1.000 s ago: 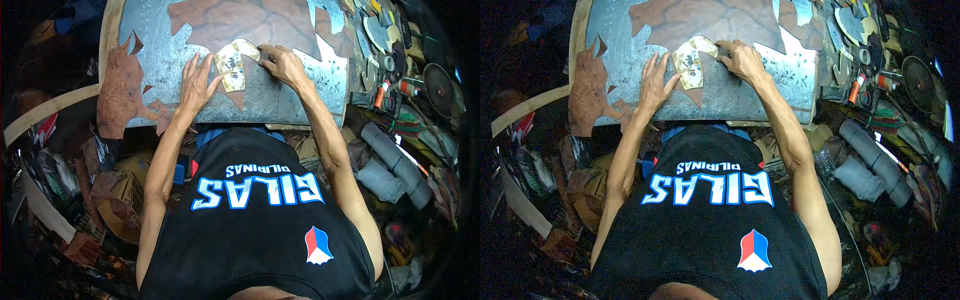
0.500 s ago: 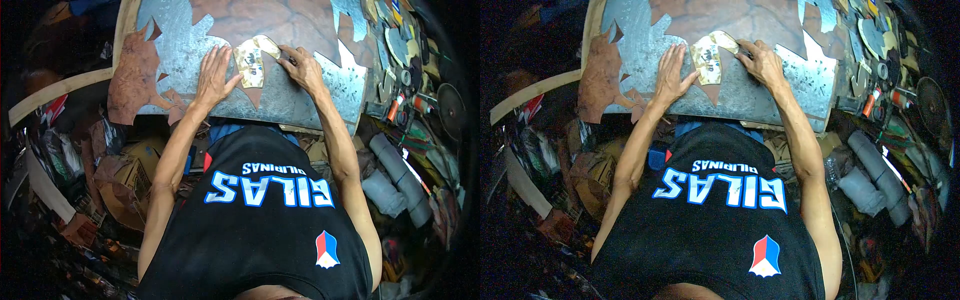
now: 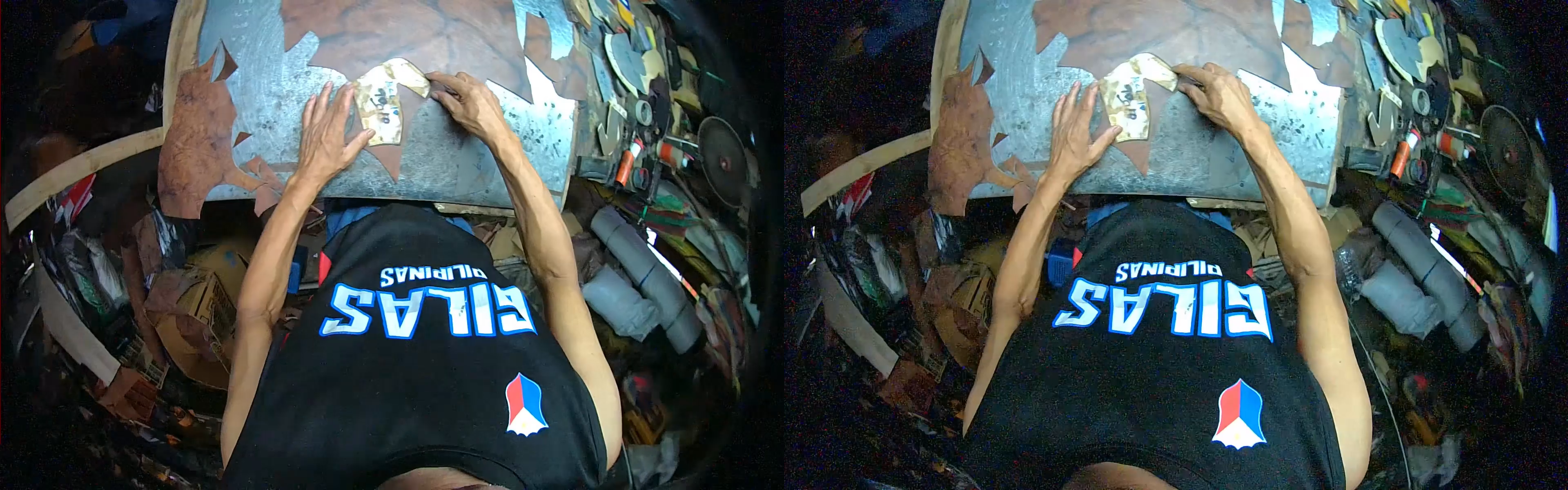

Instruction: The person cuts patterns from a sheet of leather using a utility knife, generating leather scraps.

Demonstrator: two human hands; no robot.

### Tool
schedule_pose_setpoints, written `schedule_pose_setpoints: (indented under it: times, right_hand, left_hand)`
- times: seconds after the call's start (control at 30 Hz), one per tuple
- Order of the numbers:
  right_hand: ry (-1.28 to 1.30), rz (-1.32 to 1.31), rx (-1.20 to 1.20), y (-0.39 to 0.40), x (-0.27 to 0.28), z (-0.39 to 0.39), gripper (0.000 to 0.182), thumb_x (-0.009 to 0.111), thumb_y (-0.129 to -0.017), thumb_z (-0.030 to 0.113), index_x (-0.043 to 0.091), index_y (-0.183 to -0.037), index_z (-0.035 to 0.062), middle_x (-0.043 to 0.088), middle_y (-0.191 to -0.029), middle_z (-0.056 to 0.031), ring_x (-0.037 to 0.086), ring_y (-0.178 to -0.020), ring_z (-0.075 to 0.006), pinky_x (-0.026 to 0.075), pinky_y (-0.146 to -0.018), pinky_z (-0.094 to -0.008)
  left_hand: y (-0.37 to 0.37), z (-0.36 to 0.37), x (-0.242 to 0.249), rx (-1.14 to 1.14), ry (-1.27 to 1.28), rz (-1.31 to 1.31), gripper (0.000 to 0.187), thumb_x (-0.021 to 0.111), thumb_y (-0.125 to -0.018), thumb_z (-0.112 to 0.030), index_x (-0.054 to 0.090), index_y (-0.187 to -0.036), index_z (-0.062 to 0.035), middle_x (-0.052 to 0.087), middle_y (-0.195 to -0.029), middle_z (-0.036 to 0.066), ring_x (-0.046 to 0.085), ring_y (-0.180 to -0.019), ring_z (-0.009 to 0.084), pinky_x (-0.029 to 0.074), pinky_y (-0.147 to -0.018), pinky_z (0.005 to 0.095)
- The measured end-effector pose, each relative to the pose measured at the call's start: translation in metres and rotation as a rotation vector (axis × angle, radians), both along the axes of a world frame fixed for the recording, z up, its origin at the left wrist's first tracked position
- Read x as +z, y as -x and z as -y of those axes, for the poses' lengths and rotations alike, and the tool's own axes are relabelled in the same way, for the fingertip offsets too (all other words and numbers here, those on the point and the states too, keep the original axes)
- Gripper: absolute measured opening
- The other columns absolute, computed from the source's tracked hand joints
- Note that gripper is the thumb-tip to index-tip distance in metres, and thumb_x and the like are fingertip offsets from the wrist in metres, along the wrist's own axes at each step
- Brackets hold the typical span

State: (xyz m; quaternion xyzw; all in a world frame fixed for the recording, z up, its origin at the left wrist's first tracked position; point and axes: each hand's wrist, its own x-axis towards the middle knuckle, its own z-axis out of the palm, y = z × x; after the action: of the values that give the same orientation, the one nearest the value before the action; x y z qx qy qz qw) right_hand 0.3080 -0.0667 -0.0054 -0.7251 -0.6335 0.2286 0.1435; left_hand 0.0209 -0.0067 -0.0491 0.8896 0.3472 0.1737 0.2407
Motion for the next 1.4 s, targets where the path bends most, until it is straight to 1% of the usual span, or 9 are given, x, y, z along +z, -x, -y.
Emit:
schedule_pose_setpoints:
  times: [0.13, 0.2, 0.33, 0.5, 0.67, 0.73, 0.77, 0.9, 1.4]
  right_hand:
    - [-0.025, -0.063, 0.016, -0.003, -0.007, 0.0, 0.033, 0.065, -0.092, 0.031, 0.066, -0.123, 0.0202, 0.063, -0.087, -0.0129, 0.064, -0.081, -0.0326, 0.051, -0.071, -0.0429]
    - [-0.082, -0.003, 0.03, -0.002, -0.01, 0.001, 0.034, 0.068, -0.09, 0.03, 0.067, -0.122, 0.021, 0.066, -0.087, -0.0126, 0.066, -0.074, -0.0308, 0.053, -0.063, -0.0431]
    - [-0.093, 0.025, 0.022, 0.0, -0.008, 0.002, 0.035, 0.068, -0.089, 0.032, 0.067, -0.123, 0.0215, 0.066, -0.086, -0.0118, 0.066, -0.071, -0.0296, 0.053, -0.06, -0.0423]
    - [-0.07, -0.027, 0.013, 0.0, -0.008, 0.001, 0.038, 0.07, -0.088, 0.035, 0.067, -0.123, 0.0216, 0.065, -0.086, -0.0111, 0.065, -0.068, -0.0295, 0.052, -0.059, -0.0421]
    - [-0.073, -0.028, 0.023, 0.002, -0.006, 0.001, 0.038, 0.07, -0.087, 0.036, 0.067, -0.122, 0.0215, 0.065, -0.087, -0.0109, 0.065, -0.071, -0.03, 0.052, -0.061, -0.0432]
    - [-0.075, -0.011, 0.035, 0.004, -0.005, 0.001, 0.038, 0.07, -0.087, 0.036, 0.066, -0.122, 0.0218, 0.065, -0.088, -0.0109, 0.065, -0.072, -0.0302, 0.052, -0.062, -0.0435]
    - [-0.066, 0.011, 0.026, 0.005, -0.004, 0.001, 0.038, 0.07, -0.087, 0.037, 0.066, -0.122, 0.0223, 0.064, -0.088, -0.0109, 0.065, -0.074, -0.0304, 0.052, -0.063, -0.0436]
    - [-0.036, 0.031, 0.003, 0.006, -0.003, 0.002, 0.038, 0.07, -0.087, 0.036, 0.066, -0.122, 0.0237, 0.064, -0.087, -0.0106, 0.066, -0.075, -0.03, 0.052, -0.064, -0.0435]
    - [-0.07, 0.057, 0.019, 0.004, -0.006, 0.002, 0.037, 0.068, -0.088, 0.036, 0.065, -0.123, 0.023, 0.065, -0.09, -0.0122, 0.067, -0.077, -0.0316, 0.053, -0.064, -0.044]
  left_hand:
    - [0.0, 0.0, -0.002, -0.005, -0.008, 0.012, 0.082, 0.07, -0.085, -0.039, 0.034, -0.148, -0.0025, 0.045, -0.149, 0.017, 0.028, -0.144, 0.0393, 0.017, -0.118, 0.054]
    - [0.001, 0.0, -0.001, -0.005, -0.005, 0.014, 0.081, 0.07, -0.085, -0.039, 0.034, -0.148, -0.0028, 0.045, -0.149, 0.017, 0.028, -0.144, 0.0394, 0.017, -0.117, 0.0541]
    - [-0.001, -0.001, 0.003, -0.002, 0.012, 0.011, 0.081, 0.071, -0.084, -0.039, 0.035, -0.148, -0.0038, 0.046, -0.148, 0.016, 0.029, -0.144, 0.04, 0.018, -0.117, 0.0545]
    - [0.0, -0.002, 0.001, -0.012, 0.001, 0.002, 0.085, 0.072, -0.084, -0.043, 0.034, -0.15, -0.0057, 0.045, -0.147, 0.02, 0.03, -0.143, 0.0405, 0.019, -0.117, 0.0554]
    - [-0.001, -0.001, 0.007, 0.03, 0.022, -0.015, 0.082, 0.072, -0.084, -0.043, 0.036, -0.148, -0.0065, 0.045, -0.148, 0.019, 0.03, -0.143, 0.0389, 0.02, -0.117, 0.0551]
    - [-0.001, -0.002, 0.004, -0.012, 0.021, -0.021, 0.077, 0.071, -0.085, -0.043, 0.041, -0.145, -0.0067, 0.043, -0.149, 0.019, 0.03, -0.143, 0.0386, 0.02, -0.117, 0.0546]
    - [0.0, -0.002, 0.003, -0.022, 0.004, -0.05, 0.069, 0.072, -0.084, -0.043, 0.05, -0.139, -0.0059, 0.042, -0.15, 0.018, 0.031, -0.143, 0.0394, 0.02, -0.117, 0.0544]
    - [-0.001, -0.001, 0.003, 0.008, 0.003, 0.037, 0.062, 0.071, -0.084, -0.044, 0.059, -0.131, -0.0068, 0.043, -0.149, 0.015, 0.031, -0.142, 0.0395, 0.02, -0.116, 0.0553]
    - [-0.001, 0.0, 0.0, 0.003, -0.026, 0.004, 0.058, 0.071, -0.084, -0.042, 0.059, -0.13, -0.0094, 0.047, -0.147, 0.013, 0.031, -0.142, 0.0388, 0.02, -0.116, 0.0548]
